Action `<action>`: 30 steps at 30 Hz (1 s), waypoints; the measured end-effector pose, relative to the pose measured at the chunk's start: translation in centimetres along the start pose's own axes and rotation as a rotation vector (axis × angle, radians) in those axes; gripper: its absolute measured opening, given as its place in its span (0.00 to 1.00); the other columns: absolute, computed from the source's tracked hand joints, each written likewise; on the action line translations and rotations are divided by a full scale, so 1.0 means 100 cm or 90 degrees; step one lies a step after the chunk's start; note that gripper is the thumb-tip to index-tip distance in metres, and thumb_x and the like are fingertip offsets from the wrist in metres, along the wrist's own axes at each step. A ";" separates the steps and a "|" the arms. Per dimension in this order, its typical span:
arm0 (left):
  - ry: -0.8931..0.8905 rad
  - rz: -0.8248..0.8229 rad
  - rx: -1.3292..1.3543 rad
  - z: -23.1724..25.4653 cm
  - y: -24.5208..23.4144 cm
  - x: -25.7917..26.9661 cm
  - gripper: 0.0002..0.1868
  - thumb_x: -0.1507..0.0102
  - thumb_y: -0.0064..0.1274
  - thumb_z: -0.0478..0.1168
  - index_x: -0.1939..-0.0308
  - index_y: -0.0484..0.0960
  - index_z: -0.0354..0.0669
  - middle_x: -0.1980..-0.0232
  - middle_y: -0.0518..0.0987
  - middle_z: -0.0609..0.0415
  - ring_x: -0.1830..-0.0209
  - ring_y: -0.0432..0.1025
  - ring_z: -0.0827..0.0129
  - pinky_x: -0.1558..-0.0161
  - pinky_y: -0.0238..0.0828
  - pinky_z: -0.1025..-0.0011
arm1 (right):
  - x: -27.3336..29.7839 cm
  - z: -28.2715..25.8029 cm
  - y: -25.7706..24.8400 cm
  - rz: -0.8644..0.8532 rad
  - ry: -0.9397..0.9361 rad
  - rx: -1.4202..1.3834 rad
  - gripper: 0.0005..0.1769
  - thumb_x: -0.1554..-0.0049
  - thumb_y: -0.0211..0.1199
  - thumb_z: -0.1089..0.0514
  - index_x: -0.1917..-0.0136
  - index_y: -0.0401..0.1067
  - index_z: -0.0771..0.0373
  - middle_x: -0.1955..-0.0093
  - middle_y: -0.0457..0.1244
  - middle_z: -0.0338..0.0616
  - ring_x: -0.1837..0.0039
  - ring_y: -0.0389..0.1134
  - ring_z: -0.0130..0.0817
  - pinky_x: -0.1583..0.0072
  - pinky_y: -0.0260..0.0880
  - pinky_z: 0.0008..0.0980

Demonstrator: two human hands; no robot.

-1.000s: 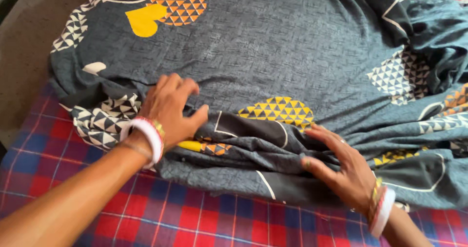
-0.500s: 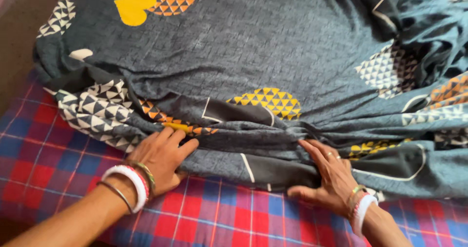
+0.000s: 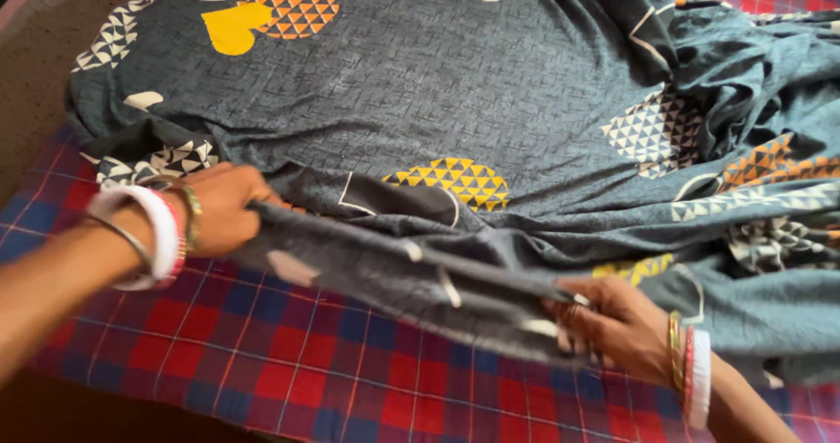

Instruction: The person spreads and smooths a patterned bedsheet over a mattress on a bed frame, pulling at the edges and using their hands to flatten creases.

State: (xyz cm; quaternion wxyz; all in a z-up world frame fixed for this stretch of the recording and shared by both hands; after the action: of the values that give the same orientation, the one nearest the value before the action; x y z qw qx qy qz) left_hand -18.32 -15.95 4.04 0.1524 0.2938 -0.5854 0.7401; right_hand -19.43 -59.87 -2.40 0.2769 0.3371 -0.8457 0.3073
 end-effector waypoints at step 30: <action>0.140 0.164 0.013 0.074 0.087 0.009 0.09 0.44 0.58 0.37 0.60 0.89 0.52 0.50 0.83 0.48 0.46 0.76 0.50 0.41 0.72 0.58 | -0.024 0.133 -0.080 0.327 -0.062 0.494 0.07 0.40 0.56 0.54 0.49 0.73 0.50 0.53 0.70 0.49 0.44 0.70 0.51 0.41 0.67 0.51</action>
State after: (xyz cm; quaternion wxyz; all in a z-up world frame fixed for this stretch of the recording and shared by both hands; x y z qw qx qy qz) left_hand -22.12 -25.46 -1.14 0.1164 0.1351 -0.5902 0.7873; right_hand -15.49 -72.95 -10.10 0.0052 0.2097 -0.7363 0.6434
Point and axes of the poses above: each hand's wrist, its own x-axis away from the middle knuckle, its own y-axis out of the palm, z = x × y, the point moved 10 cm from there along -x, towards the middle knuckle
